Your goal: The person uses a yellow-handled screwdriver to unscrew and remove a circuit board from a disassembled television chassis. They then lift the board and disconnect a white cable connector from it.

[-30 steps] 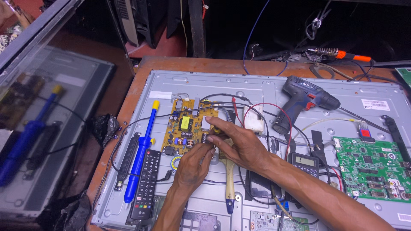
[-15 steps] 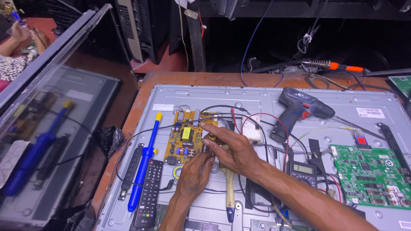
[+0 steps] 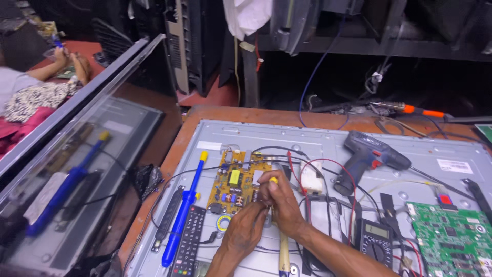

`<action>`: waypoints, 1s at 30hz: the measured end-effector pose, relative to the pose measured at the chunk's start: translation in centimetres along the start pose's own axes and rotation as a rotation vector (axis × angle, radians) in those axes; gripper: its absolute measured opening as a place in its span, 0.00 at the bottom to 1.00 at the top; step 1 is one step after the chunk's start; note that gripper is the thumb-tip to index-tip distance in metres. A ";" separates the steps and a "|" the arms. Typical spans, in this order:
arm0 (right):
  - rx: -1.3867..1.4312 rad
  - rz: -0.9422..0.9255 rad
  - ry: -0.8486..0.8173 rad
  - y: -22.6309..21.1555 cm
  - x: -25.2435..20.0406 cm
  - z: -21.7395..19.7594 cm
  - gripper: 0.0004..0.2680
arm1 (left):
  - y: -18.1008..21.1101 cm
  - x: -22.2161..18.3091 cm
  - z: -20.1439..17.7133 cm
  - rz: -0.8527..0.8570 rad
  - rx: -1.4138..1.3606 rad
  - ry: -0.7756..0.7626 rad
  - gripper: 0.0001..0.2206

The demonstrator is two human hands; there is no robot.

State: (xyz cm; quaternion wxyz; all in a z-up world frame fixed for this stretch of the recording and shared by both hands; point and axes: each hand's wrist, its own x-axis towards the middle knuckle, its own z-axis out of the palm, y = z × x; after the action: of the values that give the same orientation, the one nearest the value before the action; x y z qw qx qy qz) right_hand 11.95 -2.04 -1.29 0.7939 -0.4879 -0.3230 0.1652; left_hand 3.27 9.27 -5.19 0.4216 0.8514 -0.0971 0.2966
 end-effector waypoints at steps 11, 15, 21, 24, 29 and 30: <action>-0.038 -0.019 -0.099 1.2 0.6 0.0 0.13 | -0.4 -0.7 0.3 0.057 -0.040 0.011 0.05; -0.012 0.064 -0.139 0.2 1.5 1.0 0.15 | -1.0 -1.2 0.4 0.039 -0.018 0.004 0.05; 0.036 -0.006 -0.127 -0.6 2.0 1.3 0.10 | -1.3 -1.1 1.1 0.016 0.073 0.061 0.03; -0.016 0.162 0.068 -0.9 2.0 0.9 0.20 | -1.2 -0.8 1.3 -0.001 0.089 0.068 0.01; -0.093 -0.048 0.065 -0.6 1.3 0.4 0.12 | -1.7 -0.8 1.7 -0.031 0.111 0.091 0.04; -0.100 -0.084 0.063 0.0 1.1 0.0 0.11 | -1.8 -0.8 1.8 -0.066 0.119 0.098 0.07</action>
State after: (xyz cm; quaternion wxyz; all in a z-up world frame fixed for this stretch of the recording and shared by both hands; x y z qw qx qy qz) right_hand 12.75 -1.40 -0.91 0.7847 -0.5177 -0.3259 0.1001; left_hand 4.13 8.97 -7.73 0.3841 0.8620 -0.0304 0.3294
